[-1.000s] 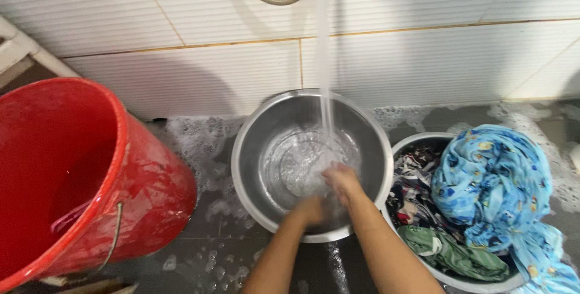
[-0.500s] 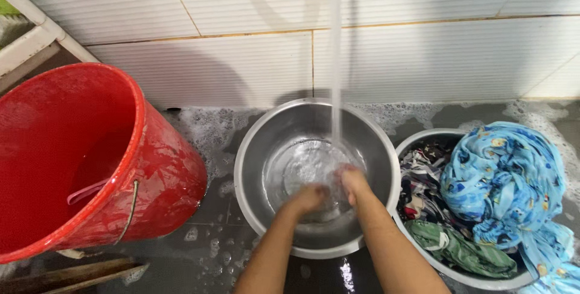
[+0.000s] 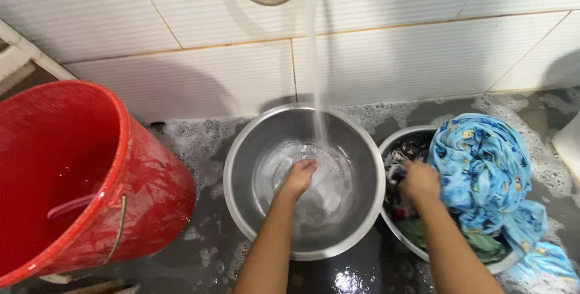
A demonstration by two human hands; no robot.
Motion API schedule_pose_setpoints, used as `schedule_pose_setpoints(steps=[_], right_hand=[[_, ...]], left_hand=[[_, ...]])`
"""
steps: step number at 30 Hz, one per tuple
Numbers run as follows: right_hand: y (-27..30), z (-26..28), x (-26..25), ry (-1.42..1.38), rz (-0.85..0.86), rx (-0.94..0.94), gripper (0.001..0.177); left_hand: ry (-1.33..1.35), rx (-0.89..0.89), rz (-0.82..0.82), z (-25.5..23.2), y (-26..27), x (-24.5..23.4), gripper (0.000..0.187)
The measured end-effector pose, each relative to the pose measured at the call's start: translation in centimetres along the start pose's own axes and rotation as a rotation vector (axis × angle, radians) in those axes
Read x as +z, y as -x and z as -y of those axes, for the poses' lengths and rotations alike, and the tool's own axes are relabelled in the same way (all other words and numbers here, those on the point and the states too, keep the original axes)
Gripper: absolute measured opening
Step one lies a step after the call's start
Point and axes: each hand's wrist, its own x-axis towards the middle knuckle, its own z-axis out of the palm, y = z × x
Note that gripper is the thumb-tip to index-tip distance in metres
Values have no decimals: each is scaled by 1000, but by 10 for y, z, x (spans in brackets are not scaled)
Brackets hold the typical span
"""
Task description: The person washes a blue patterned cloth by hand in a metal basin filled with soapy water, then wrings it out. They rinse the basin, refill it with clean water from a red bucket and a wall tap, and place the cloth back into the basin for rinsing.
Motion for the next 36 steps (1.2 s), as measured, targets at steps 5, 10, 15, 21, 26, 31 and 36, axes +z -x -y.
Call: schedule_pose_setpoints(steps=[5,10,15,21,26,31,36], right_hand=[[-12,-21,-46,-547,98,389,36],[-8,-4,-174,-1112,-371,268,20],[13,55,-297,-1589,-474,-255,25],[3,160,-270,-1228,-38,-252,54],[-5,203,-171,-1128,159,-161,55],[-30,205,-116,-1292,469,-16,55],[-37,212,-80,-1400,585,63,46]], left_hand=[[21,101,0,-3,-4,-15,40],[-15,136,69,-10,-2,-24,40],[77,47,136,-64,26,-23,55],[894,-180,277,-112,73,-60,80],[212,-207,0,2,49,-90,69],[-272,145,-79,48,31,-102,46],[-789,232,-114,-25,71,-48,54]])
